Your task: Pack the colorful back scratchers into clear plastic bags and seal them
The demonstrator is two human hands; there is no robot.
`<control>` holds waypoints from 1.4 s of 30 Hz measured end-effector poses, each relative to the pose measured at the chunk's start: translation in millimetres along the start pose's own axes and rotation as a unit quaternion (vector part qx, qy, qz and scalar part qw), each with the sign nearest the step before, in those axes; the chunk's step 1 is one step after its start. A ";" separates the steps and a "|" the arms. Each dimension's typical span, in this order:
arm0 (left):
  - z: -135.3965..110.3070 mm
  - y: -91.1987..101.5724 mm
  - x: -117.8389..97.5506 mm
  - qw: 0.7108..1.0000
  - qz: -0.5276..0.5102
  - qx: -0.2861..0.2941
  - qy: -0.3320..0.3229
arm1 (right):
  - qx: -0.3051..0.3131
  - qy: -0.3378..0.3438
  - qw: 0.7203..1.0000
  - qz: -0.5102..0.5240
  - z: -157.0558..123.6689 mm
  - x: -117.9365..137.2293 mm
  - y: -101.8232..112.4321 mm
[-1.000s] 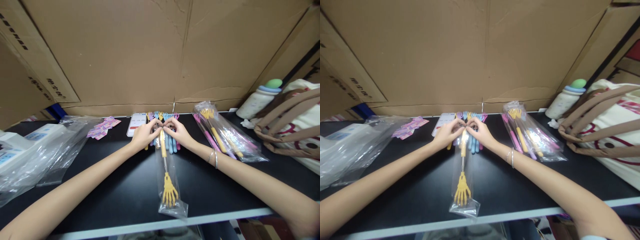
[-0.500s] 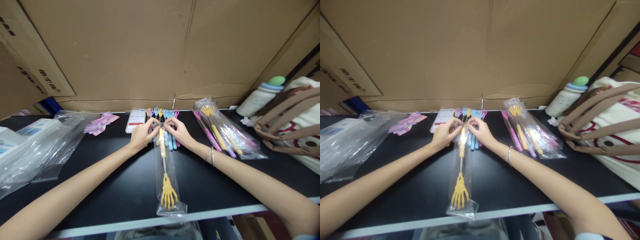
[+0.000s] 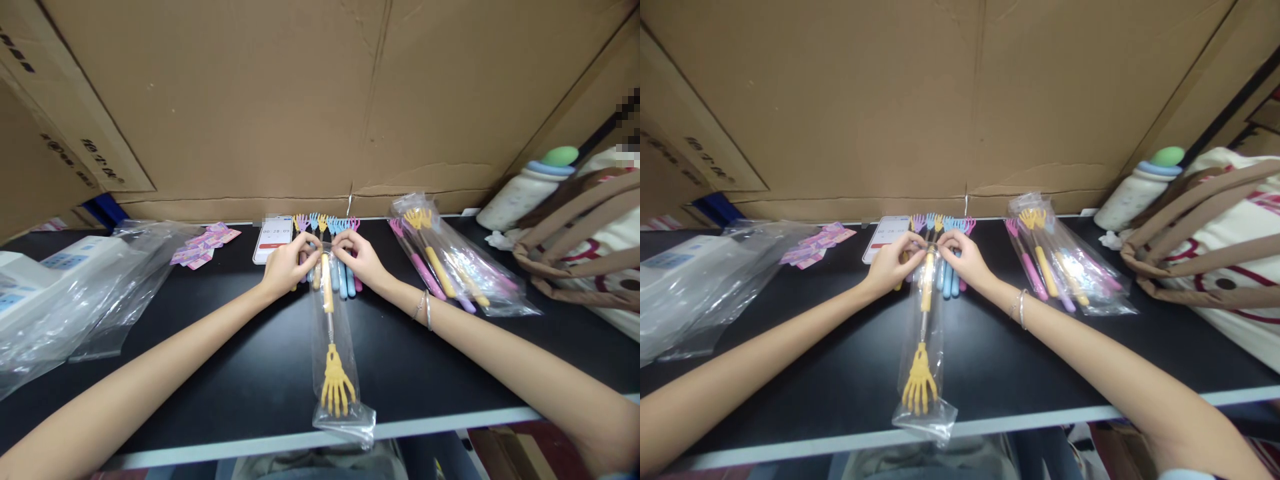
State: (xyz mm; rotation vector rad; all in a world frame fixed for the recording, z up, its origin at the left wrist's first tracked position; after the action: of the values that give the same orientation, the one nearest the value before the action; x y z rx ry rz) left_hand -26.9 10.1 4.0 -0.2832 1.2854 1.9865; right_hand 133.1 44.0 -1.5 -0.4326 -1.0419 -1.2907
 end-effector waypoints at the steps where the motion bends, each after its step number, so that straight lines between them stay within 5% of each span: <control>1: 0.2 0.1 0.1 1.000 -0.008 0.004 0.005 | -0.003 0.000 1.000 -0.001 0.1 -0.3 0.3; 14: 1.4 1.0 0.6 1.000 -0.005 -0.002 0.024 | -0.003 -0.009 1.000 -0.005 -2.2 0.4 0.7; 24: 4.1 -6.0 9.9 0.969 -0.241 0.049 0.021 | -0.004 -0.019 0.999 0.041 1.8 0.5 3.9; 42: 5.4 -3.1 10.6 0.972 -0.230 0.033 0.025 | -0.008 -0.016 1.000 0.020 -0.4 2.7 5.8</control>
State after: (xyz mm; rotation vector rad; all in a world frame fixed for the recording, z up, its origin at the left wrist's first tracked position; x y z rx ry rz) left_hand -31.1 20.4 -1.3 -0.5491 1.1860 1.5500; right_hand 138.4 43.8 2.1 -0.4859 -1.0452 -1.2607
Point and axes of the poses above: each hand's wrist, its own z-axis towards the middle knuckle, its own y-axis out of the back of the hand, x = y × z, the point moved 4 cm from there along z, towards the middle knuckle, and after that the axes turned 4 degrees about z, right-handed, at the moved point
